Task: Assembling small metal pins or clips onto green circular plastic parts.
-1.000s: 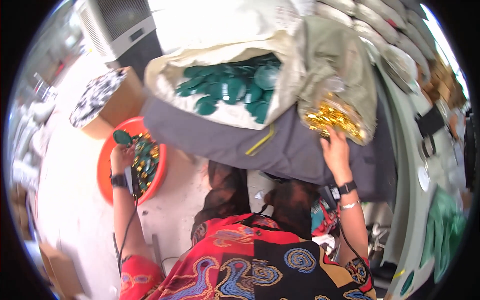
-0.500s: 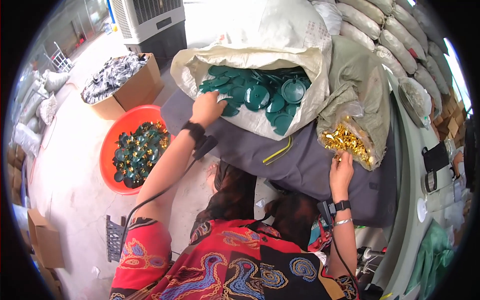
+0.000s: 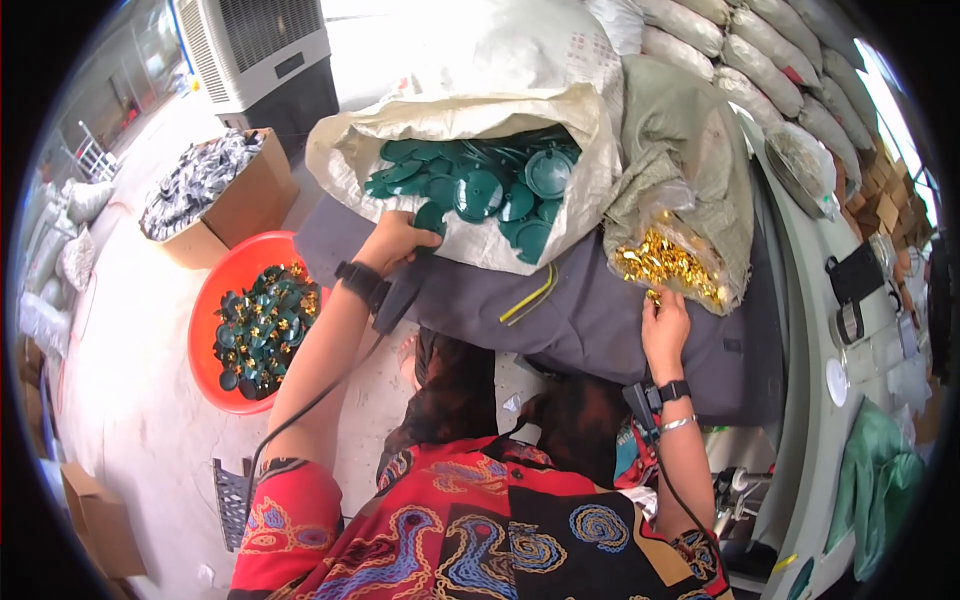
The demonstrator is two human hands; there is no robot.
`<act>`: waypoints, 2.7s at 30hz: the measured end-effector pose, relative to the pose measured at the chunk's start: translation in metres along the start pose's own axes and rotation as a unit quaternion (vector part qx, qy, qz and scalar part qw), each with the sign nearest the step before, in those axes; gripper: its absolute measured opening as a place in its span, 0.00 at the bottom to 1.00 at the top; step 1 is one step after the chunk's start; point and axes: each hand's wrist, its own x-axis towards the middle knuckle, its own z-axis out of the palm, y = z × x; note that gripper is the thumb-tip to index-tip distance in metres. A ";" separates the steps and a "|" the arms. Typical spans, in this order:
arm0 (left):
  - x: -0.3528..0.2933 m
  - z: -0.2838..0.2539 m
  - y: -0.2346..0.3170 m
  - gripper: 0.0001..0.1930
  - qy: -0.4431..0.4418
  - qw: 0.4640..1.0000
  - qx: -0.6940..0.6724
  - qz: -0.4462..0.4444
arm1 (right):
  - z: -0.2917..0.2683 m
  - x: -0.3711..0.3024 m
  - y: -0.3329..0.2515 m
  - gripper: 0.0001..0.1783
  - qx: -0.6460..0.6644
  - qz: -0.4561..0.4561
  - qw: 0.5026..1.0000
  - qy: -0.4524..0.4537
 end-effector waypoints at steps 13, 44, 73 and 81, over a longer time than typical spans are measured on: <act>-0.156 0.119 0.082 0.12 -0.178 0.949 -0.210 0.157 | -0.073 -0.037 -0.106 0.13 0.595 0.067 0.753 -0.273; -0.090 -0.142 -0.163 0.12 0.184 0.849 -0.494 -0.027 | -0.015 0.021 0.001 0.21 0.247 0.159 0.941 -0.170; 0.011 0.121 0.055 0.24 0.063 0.875 0.365 0.311 | -0.028 -0.025 -0.038 0.22 0.106 -0.061 0.989 -0.083; 0.025 0.132 0.052 0.23 0.066 0.850 0.391 0.347 | -0.023 -0.029 -0.033 0.15 0.081 -0.025 0.994 -0.066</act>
